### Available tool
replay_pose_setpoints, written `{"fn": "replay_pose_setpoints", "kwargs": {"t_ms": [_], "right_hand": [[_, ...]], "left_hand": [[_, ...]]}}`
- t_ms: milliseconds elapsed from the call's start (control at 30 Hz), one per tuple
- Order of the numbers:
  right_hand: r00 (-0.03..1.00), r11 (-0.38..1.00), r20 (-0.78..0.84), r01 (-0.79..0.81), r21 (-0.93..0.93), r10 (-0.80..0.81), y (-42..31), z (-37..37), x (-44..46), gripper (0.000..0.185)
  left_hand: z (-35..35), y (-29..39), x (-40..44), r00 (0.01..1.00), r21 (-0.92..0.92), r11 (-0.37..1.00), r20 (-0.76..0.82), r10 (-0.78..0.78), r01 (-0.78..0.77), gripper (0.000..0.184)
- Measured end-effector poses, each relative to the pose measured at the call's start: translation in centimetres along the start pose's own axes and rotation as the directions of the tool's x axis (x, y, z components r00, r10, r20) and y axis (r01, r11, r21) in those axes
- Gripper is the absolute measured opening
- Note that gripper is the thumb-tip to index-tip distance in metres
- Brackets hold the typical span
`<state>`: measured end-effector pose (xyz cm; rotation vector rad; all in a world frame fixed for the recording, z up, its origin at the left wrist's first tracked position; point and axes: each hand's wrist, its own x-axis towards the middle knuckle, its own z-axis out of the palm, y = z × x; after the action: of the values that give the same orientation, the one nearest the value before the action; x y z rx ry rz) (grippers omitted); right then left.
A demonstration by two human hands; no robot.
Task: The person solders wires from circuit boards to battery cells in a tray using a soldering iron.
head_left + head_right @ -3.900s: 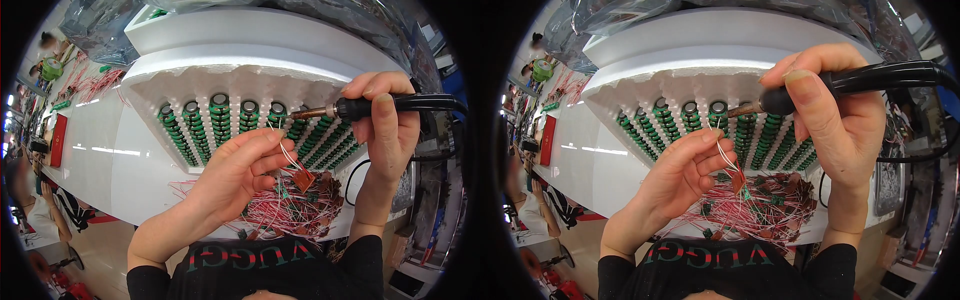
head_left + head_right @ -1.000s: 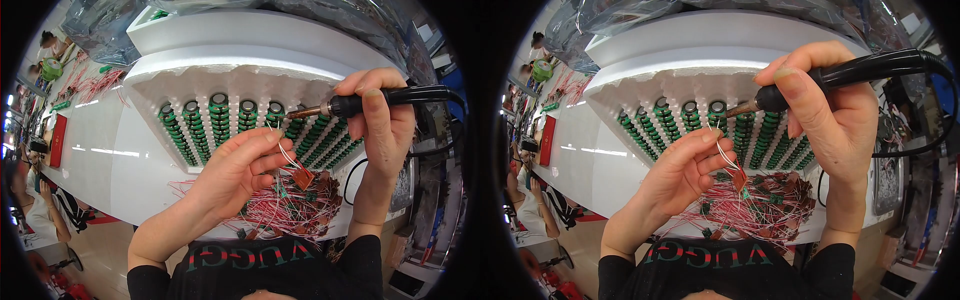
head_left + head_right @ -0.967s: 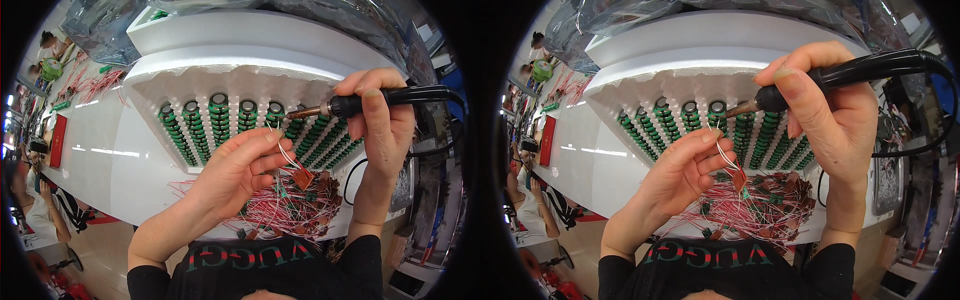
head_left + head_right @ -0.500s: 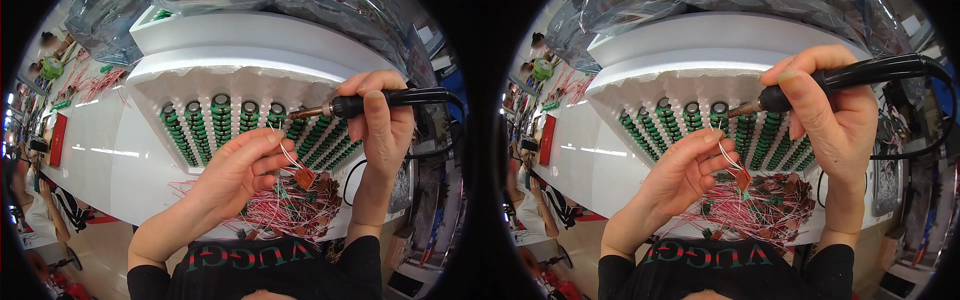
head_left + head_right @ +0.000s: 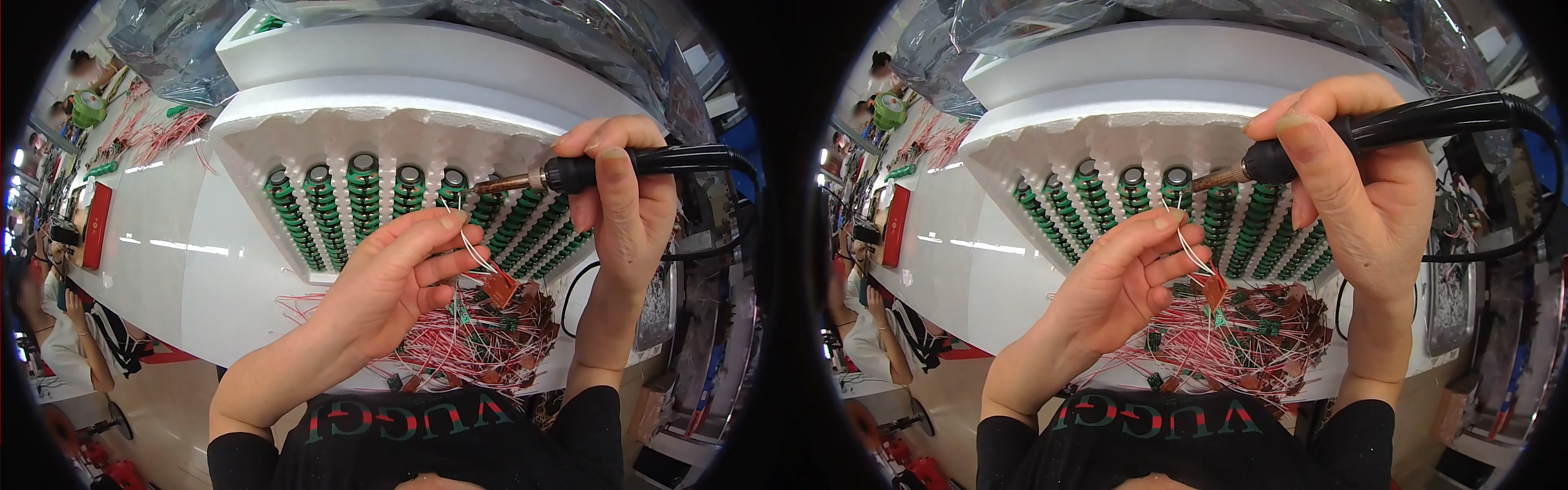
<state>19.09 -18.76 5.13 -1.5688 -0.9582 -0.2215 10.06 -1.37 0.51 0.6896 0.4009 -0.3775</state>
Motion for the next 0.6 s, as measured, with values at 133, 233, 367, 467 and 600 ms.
{"fn": "replay_pose_setpoints", "kwargs": {"t_ms": [133,233,367,467,600], "right_hand": [[1.000,1.000,-0.013,-0.005,0.013,0.005,0.05,0.05,-0.01,0.017],[1.000,1.000,0.005,0.009,-0.004,-0.009,0.05,-0.04,0.02,0.017],[1.000,1.000,0.012,-0.010,-0.005,0.010,-0.04,-0.07,0.03,0.017],[1.000,1.000,0.010,-0.017,-0.007,0.017,-0.11,-0.01,0.02,0.016],[1.000,1.000,0.006,-0.025,-0.010,0.025,-0.22,0.06,0.02,0.015]], "left_hand": [[0.06,0.02,-0.02,1.000,-0.003,1.000,-0.008,-0.003,0.003,0.016],[-0.01,-0.15,0.02,1.000,-0.012,1.000,-0.004,0.012,-0.012,0.016],[-0.03,-0.20,0.04,1.000,-0.027,1.000,-0.003,0.009,-0.009,0.016],[0.00,-0.25,0.04,1.000,-0.038,0.999,-0.004,0.008,-0.008,0.015],[0.00,-0.28,0.06,1.000,-0.046,0.999,-0.003,0.005,-0.005,0.016]]}}
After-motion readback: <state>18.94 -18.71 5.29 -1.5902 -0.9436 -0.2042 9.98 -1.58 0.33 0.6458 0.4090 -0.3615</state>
